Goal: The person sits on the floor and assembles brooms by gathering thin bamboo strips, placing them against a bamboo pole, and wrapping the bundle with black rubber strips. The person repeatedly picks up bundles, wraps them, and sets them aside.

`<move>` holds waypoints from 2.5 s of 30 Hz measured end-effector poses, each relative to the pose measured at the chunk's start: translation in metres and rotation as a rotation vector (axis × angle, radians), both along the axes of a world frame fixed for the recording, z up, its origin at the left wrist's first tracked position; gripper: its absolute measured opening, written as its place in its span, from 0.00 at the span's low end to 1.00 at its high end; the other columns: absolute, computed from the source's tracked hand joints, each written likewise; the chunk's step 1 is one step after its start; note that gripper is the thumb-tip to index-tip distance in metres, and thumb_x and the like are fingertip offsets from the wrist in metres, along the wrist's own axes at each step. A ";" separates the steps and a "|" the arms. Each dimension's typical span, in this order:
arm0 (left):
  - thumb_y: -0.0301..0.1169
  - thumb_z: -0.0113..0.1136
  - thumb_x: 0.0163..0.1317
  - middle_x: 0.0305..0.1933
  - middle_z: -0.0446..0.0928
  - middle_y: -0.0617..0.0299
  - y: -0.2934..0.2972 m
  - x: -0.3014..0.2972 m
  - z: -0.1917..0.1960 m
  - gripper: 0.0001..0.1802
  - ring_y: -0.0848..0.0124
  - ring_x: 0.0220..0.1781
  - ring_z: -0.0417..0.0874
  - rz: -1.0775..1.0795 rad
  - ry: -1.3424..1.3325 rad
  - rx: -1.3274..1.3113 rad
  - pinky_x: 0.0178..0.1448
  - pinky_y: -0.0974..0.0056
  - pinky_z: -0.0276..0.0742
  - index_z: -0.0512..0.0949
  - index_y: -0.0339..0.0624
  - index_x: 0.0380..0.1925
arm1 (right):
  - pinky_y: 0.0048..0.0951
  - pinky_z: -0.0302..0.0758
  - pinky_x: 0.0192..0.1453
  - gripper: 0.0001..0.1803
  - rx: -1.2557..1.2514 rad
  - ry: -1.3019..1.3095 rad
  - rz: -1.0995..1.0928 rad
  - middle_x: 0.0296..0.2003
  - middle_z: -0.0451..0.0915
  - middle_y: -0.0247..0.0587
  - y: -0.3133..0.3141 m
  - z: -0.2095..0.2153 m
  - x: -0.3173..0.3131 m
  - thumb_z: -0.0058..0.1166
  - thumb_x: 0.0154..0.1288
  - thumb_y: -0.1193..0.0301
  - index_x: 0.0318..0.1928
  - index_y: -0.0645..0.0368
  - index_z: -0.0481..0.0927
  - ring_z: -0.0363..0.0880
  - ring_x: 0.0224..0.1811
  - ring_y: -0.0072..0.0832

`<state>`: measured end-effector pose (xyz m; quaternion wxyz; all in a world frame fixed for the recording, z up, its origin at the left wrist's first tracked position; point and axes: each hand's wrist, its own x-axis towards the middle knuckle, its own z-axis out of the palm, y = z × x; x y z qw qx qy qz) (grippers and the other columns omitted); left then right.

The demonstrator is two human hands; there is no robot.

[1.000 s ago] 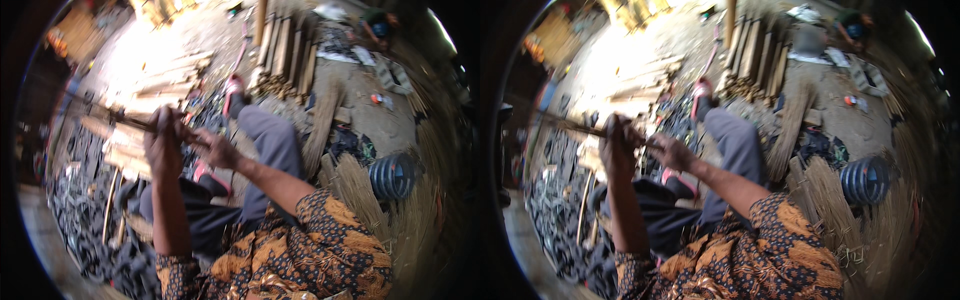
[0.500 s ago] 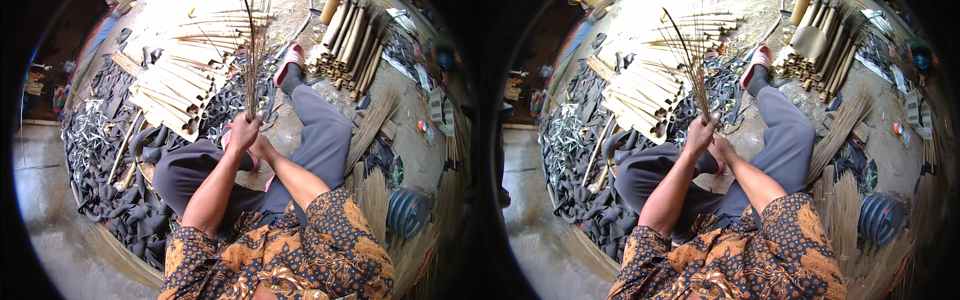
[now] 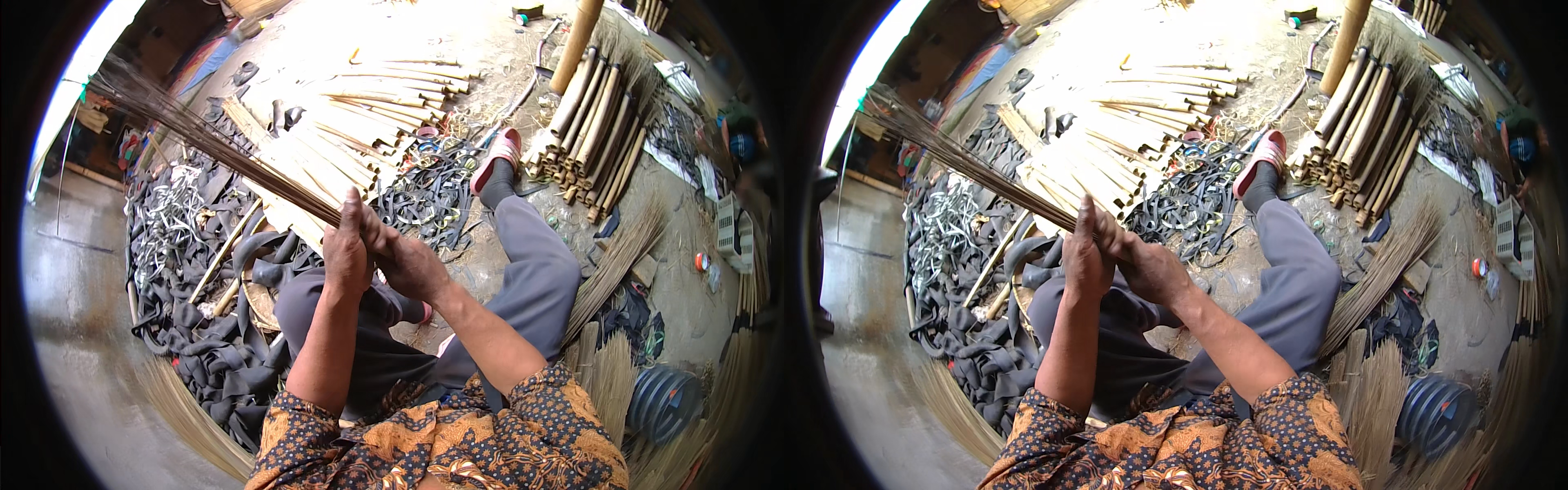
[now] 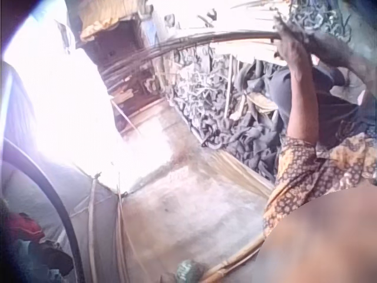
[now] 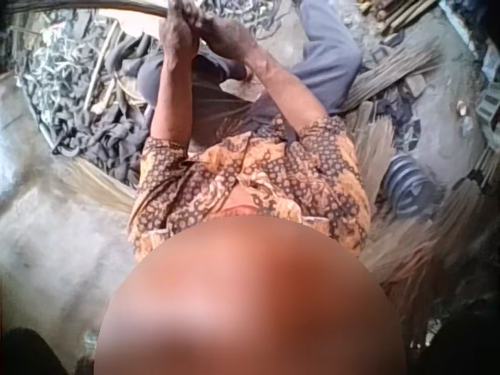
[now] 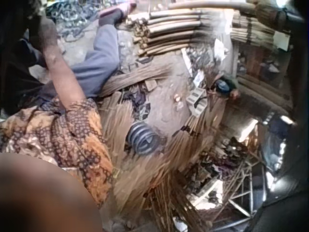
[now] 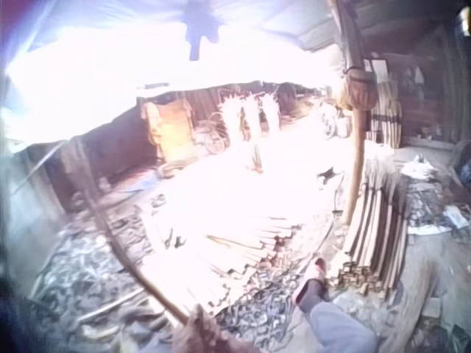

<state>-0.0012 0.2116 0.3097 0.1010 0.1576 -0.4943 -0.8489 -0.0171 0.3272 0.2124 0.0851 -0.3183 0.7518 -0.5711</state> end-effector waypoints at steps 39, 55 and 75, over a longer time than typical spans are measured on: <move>0.56 0.39 0.83 0.15 0.52 0.73 -0.048 0.068 0.035 0.30 0.77 0.14 0.53 0.074 0.274 0.323 0.21 0.67 0.59 0.60 0.54 0.20 | 0.41 0.73 0.69 0.34 0.439 0.167 0.244 0.59 0.79 0.61 0.059 0.132 -0.007 0.40 0.82 0.45 0.63 0.65 0.75 0.78 0.64 0.50; 0.56 0.29 0.84 0.12 0.55 0.70 -0.088 0.006 -0.010 0.34 0.76 0.10 0.54 0.123 -0.061 0.262 0.20 0.66 0.65 0.61 0.52 0.18 | 0.47 0.79 0.52 0.22 0.841 -0.051 0.166 0.41 0.87 0.59 -0.048 -0.130 -0.375 0.53 0.76 0.57 0.50 0.65 0.83 0.86 0.46 0.53; 0.54 0.38 0.83 0.13 0.50 0.73 -0.135 -0.042 -0.037 0.30 0.82 0.09 0.51 1.122 -0.488 -0.067 0.13 0.71 0.60 0.59 0.52 0.21 | 0.50 0.74 0.66 0.32 0.630 -0.206 0.127 0.57 0.78 0.68 -0.264 -0.368 -0.389 0.61 0.70 0.59 0.64 0.69 0.72 0.77 0.62 0.58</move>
